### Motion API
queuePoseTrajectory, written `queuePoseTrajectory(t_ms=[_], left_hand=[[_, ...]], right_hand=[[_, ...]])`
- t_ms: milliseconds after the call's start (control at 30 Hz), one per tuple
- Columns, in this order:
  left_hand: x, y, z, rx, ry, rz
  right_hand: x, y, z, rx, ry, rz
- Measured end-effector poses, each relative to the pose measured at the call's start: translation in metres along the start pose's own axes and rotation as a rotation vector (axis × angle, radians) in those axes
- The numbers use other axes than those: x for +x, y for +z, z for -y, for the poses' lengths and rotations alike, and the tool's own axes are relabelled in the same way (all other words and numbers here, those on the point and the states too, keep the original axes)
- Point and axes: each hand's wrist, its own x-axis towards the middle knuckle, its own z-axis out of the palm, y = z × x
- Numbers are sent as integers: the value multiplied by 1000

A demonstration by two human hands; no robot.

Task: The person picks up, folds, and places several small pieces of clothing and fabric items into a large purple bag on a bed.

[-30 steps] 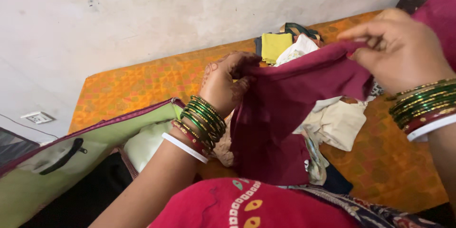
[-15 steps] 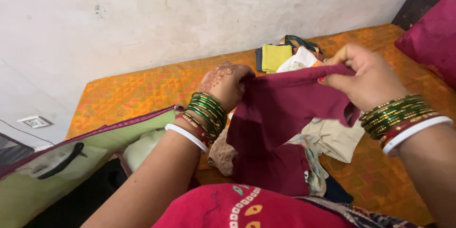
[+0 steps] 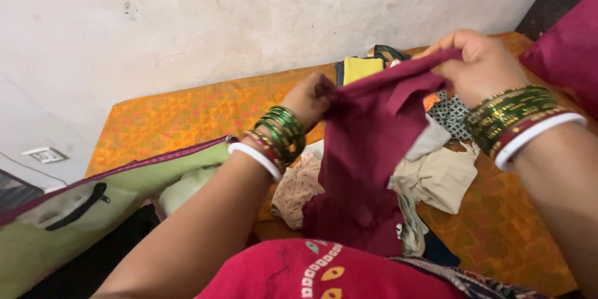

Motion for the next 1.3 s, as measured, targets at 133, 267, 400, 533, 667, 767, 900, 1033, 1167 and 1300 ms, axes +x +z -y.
queuePoseTrajectory(t_ms=[133, 267, 400, 533, 667, 767, 900, 1033, 1167, 1300], left_hand=[[11, 9, -1, 210, 269, -364], [5, 12, -14, 149, 334, -427], [-20, 33, 21, 190, 206, -429], [-97, 86, 94, 293, -40, -370], [-184, 140, 165, 396, -266, -89], [-211, 162, 198, 462, -54, -89], [-208, 154, 195, 397, -127, 66], [-179, 146, 163, 530, -376, 572], [-161, 149, 151, 747, -266, 543], [-131, 160, 160, 804, -216, 553]], right_hand=[[8, -2, 6, 24, -411, -119], [0, -4, 19, -45, -527, -149], [-21, 9, -9, 28, -206, 45], [-38, 34, -93, -24, -56, 420], [-66, 67, -187, 86, 120, 704], [-77, 76, -221, 140, 329, 886], [-82, 81, -225, 73, 377, 1002], [-98, 91, -217, -255, 433, 1025], [-111, 93, -227, -36, 438, 1021], [-108, 80, -230, 2, 376, 976]])
